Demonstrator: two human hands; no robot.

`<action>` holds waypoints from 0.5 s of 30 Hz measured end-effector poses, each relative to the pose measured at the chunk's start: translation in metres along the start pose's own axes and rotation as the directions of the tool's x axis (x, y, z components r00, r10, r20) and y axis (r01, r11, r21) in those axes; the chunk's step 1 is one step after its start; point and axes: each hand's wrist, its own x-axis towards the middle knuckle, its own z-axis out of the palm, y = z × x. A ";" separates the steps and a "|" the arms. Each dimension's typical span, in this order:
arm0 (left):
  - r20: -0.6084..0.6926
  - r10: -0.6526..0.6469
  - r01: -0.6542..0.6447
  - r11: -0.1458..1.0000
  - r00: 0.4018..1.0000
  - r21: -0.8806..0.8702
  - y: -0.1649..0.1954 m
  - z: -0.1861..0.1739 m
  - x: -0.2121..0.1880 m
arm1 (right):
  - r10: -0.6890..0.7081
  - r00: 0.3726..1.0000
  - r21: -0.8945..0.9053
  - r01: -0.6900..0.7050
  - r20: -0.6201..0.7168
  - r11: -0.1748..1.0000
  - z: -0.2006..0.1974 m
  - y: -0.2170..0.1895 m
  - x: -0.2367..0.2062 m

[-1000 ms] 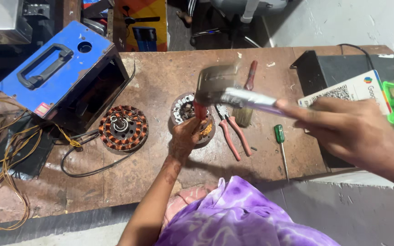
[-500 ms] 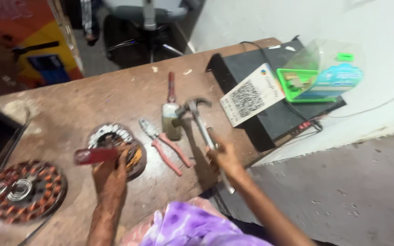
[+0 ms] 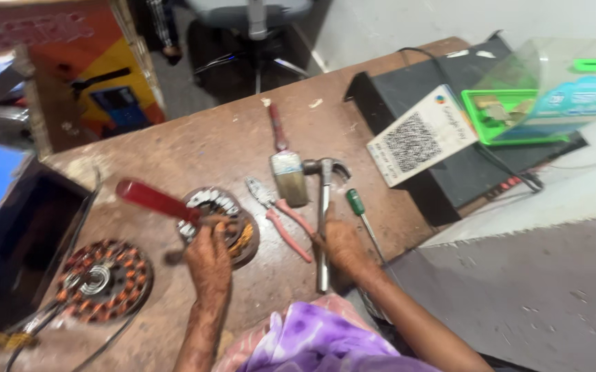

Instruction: The person uses pliers and a screwdriver to adjust copper windings on a motor stator, then cleans a fan cage with a brush. The person handles the stator and fan components on a workbench, using tools to manipulate the windings and brush the fan surface.

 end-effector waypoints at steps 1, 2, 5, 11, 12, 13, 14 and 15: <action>0.013 -0.043 0.044 0.999 0.999 -0.017 0.001 -0.002 -0.001 | -0.044 0.997 -0.107 0.051 0.061 0.993 -0.007 -0.004 0.000; 0.023 -0.086 0.087 0.996 0.996 -0.035 0.001 -0.003 0.001 | -0.085 0.989 -0.210 0.110 0.123 0.971 -0.018 -0.008 0.000; 0.038 -0.129 0.132 0.985 0.991 -0.111 -0.001 -0.006 0.003 | -0.232 0.962 -0.345 0.268 0.142 0.900 -0.050 -0.039 0.001; -0.090 0.007 -0.023 0.984 0.996 -0.176 -0.007 -0.006 0.003 | -0.883 0.458 -0.224 0.875 0.099 0.429 -0.047 -0.137 0.011; -0.088 -0.066 0.050 0.983 0.994 -0.179 -0.006 -0.006 0.001 | -0.870 0.455 -0.365 0.855 0.190 0.367 -0.042 -0.146 0.015; -0.080 -0.136 0.120 0.976 0.988 -0.183 -0.006 -0.005 -0.001 | -0.842 0.465 -0.497 0.818 0.272 0.292 -0.036 -0.153 0.019; -0.067 -0.203 0.187 0.964 0.977 -0.189 -0.005 -0.005 -0.003 | -0.802 0.489 -0.614 0.763 0.343 0.202 -0.032 -0.158 0.024; -0.066 -0.164 0.148 0.967 0.984 -0.208 -0.004 -0.005 -0.004 | -0.847 0.438 -0.569 0.795 0.301 0.209 -0.029 -0.159 0.029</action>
